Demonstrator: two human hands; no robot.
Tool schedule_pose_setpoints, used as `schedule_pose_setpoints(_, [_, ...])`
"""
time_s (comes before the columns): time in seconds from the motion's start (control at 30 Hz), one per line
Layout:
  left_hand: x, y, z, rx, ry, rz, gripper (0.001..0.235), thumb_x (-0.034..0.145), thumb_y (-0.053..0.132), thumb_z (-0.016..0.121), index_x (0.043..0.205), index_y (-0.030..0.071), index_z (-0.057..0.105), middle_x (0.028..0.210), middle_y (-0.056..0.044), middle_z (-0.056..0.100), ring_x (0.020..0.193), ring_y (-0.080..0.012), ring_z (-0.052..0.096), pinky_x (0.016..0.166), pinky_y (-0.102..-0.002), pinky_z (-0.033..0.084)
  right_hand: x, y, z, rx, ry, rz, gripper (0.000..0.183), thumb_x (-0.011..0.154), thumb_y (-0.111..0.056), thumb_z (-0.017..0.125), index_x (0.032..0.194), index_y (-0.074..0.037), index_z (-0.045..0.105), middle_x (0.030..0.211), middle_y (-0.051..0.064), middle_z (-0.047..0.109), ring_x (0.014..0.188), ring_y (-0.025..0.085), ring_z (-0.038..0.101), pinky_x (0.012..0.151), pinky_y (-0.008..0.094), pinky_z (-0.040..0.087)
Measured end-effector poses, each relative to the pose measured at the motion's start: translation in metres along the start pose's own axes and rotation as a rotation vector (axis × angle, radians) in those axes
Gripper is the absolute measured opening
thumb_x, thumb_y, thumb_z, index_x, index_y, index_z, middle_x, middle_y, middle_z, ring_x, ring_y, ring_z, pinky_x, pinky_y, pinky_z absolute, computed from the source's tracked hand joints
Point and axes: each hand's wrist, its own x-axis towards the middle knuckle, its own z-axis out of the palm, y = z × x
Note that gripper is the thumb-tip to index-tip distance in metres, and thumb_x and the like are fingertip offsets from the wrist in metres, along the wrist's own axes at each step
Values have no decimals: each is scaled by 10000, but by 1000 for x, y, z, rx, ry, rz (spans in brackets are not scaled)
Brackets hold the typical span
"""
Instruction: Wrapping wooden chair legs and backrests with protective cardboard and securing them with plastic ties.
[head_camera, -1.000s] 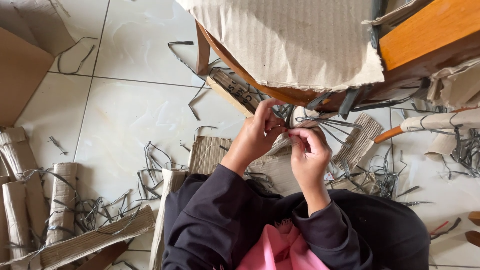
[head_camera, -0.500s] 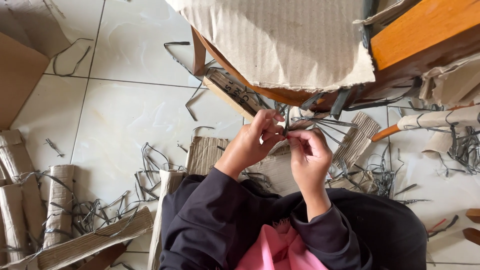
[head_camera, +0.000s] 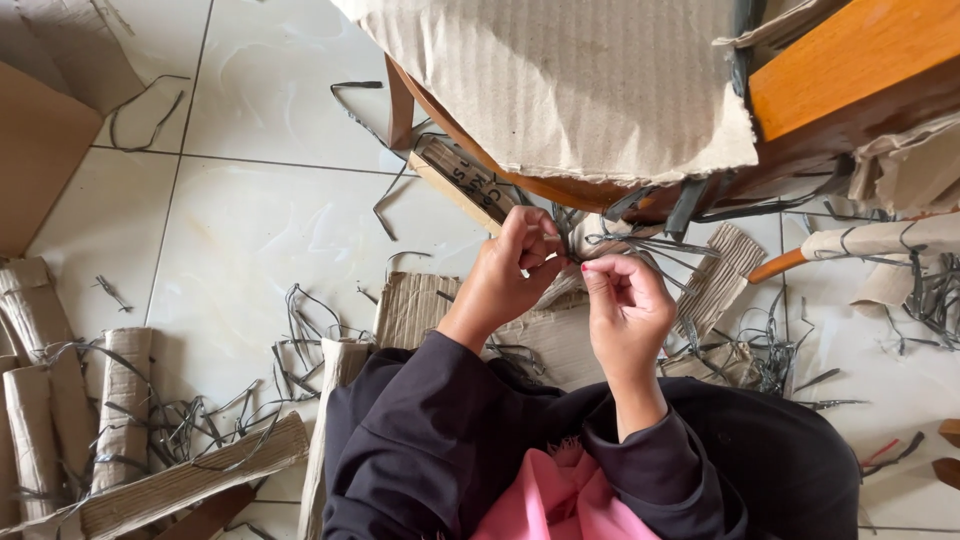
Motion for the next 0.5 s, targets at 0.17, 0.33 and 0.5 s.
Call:
schedule_pose_setpoints(0.17, [0,-16,3,-26,69,-36,411,856,-87,684,1166,75,469,652,23,323,792,-270,750,795,-383,559,-2,-1,-7,-16,-9,-3,111,931,122,751,901,28,702,761,99,606,667,130,619,631,305,556])
schedule_pose_setpoints(0.33, [-2,-33,-4,37,83,-148,485,834,19,770,1216,117,487,677,12,444,725,-237,720,725,-342,544,-5,9,-24,-60,-69,43,114,939,50,773,1027,28,703,787,105,654,688,145,645,645,315,580])
schedule_pose_setpoints(0.5, [-26,-88,-8,226,7,-182,463,873,130,789,1221,59,493,782,-155,645,779,-427,743,696,-499,587,-12,33,-89,-288,-206,33,199,906,-42,799,1094,-40,731,774,100,664,663,228,647,607,358,544])
